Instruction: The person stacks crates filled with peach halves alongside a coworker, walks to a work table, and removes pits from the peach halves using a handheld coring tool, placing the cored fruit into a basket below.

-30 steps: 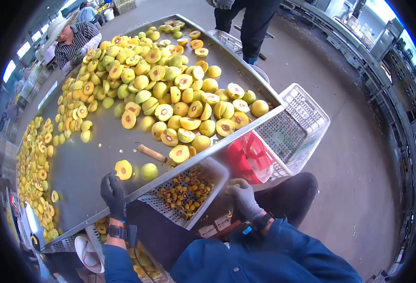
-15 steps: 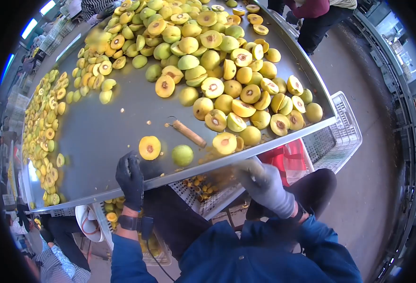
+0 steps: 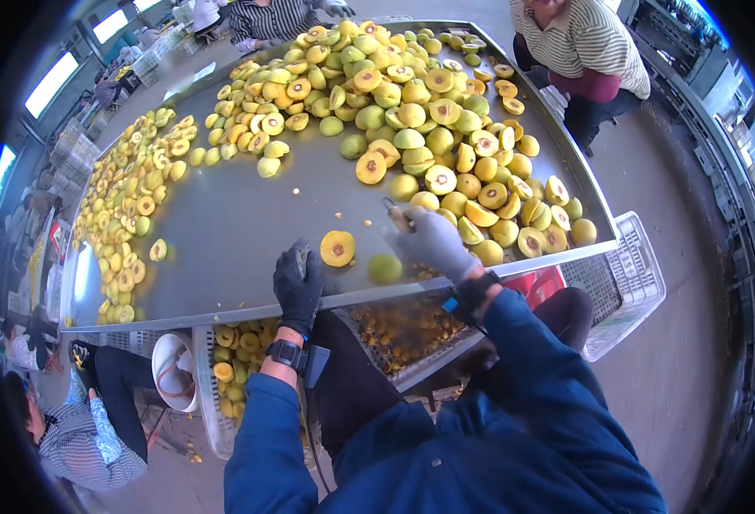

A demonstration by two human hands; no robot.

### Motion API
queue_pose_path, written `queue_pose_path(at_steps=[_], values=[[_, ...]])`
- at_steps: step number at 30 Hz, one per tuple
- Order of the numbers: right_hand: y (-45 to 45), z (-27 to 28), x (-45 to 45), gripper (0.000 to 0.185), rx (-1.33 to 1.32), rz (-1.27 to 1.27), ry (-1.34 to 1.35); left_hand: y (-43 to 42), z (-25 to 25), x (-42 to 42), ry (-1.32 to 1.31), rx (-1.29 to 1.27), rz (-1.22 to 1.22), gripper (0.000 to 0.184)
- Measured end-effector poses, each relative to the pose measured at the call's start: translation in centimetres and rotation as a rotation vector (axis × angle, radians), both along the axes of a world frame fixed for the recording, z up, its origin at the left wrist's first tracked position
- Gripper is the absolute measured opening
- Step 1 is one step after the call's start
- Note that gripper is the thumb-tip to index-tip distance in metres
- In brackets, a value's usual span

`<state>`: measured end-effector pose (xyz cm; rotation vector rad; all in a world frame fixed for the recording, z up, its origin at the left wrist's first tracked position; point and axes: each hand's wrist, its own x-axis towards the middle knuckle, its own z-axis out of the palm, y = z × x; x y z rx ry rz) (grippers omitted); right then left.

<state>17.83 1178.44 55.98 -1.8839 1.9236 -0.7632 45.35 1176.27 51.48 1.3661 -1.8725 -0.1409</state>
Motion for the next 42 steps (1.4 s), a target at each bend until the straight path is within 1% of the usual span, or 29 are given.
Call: queue_pose_path(at_steps=[4, 6, 7, 8, 9, 10, 11, 13, 14, 15, 17, 18, 19, 21, 23, 24, 25, 27, 29, 30, 31, 32, 33, 35, 36, 37, 39, 40, 42], values=[[5.9, 0.1, -2.7, 0.034, -0.321, -0.062, -0.263, -0.1, 0.5, -0.6, -0.025, 0.126, -0.074, 0.047], [8.8, 0.8, -2.5, 0.033, -0.165, -0.090, -0.709, -0.7, -0.9, -0.6, -0.046, 0.146, -0.092, 0.055], [10.6, 1.5, -3.5, 0.032, -0.106, -0.125, -0.912, -1.2, -1.6, -2.0, -0.040, 0.151, -0.136, 0.058], [12.0, 2.2, -3.9, 0.031, -0.050, -0.152, -1.068, -1.3, -0.8, -2.7, -0.046, 0.245, -0.182, 0.061], [12.9, 2.9, -3.7, 0.030, 0.007, -0.164, -1.237, -1.1, 1.1, -3.7, 0.024, 0.346, -0.249, 0.061], [13.6, 4.1, -3.4, 0.029, 0.054, -0.248, -1.306, -2.0, 0.0, -4.1, 0.083, 0.353, -0.277, 0.058], [13.6, 4.1, -3.3, 0.031, 0.068, -0.286, -1.403, -2.8, -1.4, -4.3, 0.138, 0.363, -0.295, 0.056], [13.6, 3.8, -3.5, 0.031, 0.102, -0.286, -1.225, -2.7, -1.4, -5.4, 0.348, 0.462, -0.311, 0.049], [13.6, 3.5, -3.6, 0.032, 0.087, -0.312, -1.196, -1.9, -0.9, -6.6, 0.537, 0.418, -0.377, 0.044], [13.6, 3.5, -3.9, 0.032, 0.039, -0.301, -1.128, -1.5, -0.2, -7.6, 0.534, 0.448, -0.414, 0.045], [13.7, 4.0, -4.2, 0.034, -0.029, -0.272, -0.998, 1.7, 3.6, -9.8, 0.525, 0.521, -0.464, 0.047], [13.3, 3.6, -4.1, 0.037, -0.025, -0.273, -1.002, 3.1, 4.4, -11.1, 0.507, 0.527, -0.564, 0.048], [13.0, 3.4, -4.2, 0.037, 0.011, -0.220, -1.060, 4.5, 5.1, -12.5, 0.488, 0.532, -0.661, 0.050], [12.8, 3.3, -5.2, 0.037, 0.079, -0.111, -1.172, 7.0, 7.5, -15.6, 0.377, 0.452, -0.758, 0.052], [12.3, 3.7, -6.7, 0.033, 0.137, -0.207, -1.280, 7.4, 6.9, -17.4, 0.477, 0.521, -0.772, 0.049], [11.5, 3.0, -8.0, 0.031, 0.121, -0.264, -1.356, 7.2, 6.6, -17.7, 0.532, 0.556, -0.778, 0.048], [10.7, 2.3, -9.3, 0.029, 0.109, -0.325, -1.434, 6.8, 6.5, -17.5, 0.492, 0.534, -0.746, 0.049], [9.8, 5.3, -13.5, 0.027, 0.211, -0.406, -1.250, 5.9, 6.5, -16.7, 0.410, 0.488, -0.679, 0.051], [5.0, 2.1, -18.9, 0.034, 0.032, -0.412, -1.402, 4.1, 4.2, -14.4, 0.186, 0.279, -0.596, 0.050], [3.6, 3.7, -20.4, 0.037, -0.077, -0.388, -1.503, 3.4, 3.6, -13.0, 0.099, 0.202, -0.573, 0.049], [1.4, 3.7, -21.5, 0.040, -0.100, -0.424, -1.607, 1.2, 3.9, -11.6, 0.010, 0.106, -0.536, 0.049], [-0.7, 4.2, -22.3, 0.044, -0.129, -0.461, -1.709, 0.3, 4.1, -10.2, -0.046, 0.064, -0.503, 0.047], [-1.3, 3.9, -22.1, 0.040, -0.035, -0.396, -1.545, -0.3, 4.6, -8.7, -0.101, 0.028, -0.469, 0.046], [-1.9, 6.7, -17.9, 0.035, 0.079, -0.328, -1.209, -1.1, 4.4, -5.6, -0.211, -0.012, -0.390, 0.044], [-3.0, 6.3, -16.7, 0.029, 0.082, -0.257, -1.087, -1.3, 4.0, -3.8, -0.271, -0.018, -0.346, 0.043], [-4.2, 5.9, -15.5, 0.028, 0.064, -0.180, -0.969, -1.2, 3.3, -2.1, -0.331, -0.022, -0.300, 0.042], [-8.0, 3.0, -14.9, 0.029, -0.262, -0.072, -0.142, -0.8, -0.6, 1.6, -0.438, -0.005, -0.250, 0.042], [-9.4, 4.0, -14.0, 0.029, -0.240, -0.050, -0.095, -1.0, -1.7, 2.9, -0.493, 0.004, -0.222, 0.042], [-13.8, 4.3, -13.1, 0.028, -0.292, 0.009, 0.031, -0.6, 1.0, 1.9, -0.464, 0.037, -0.243, 0.041]])
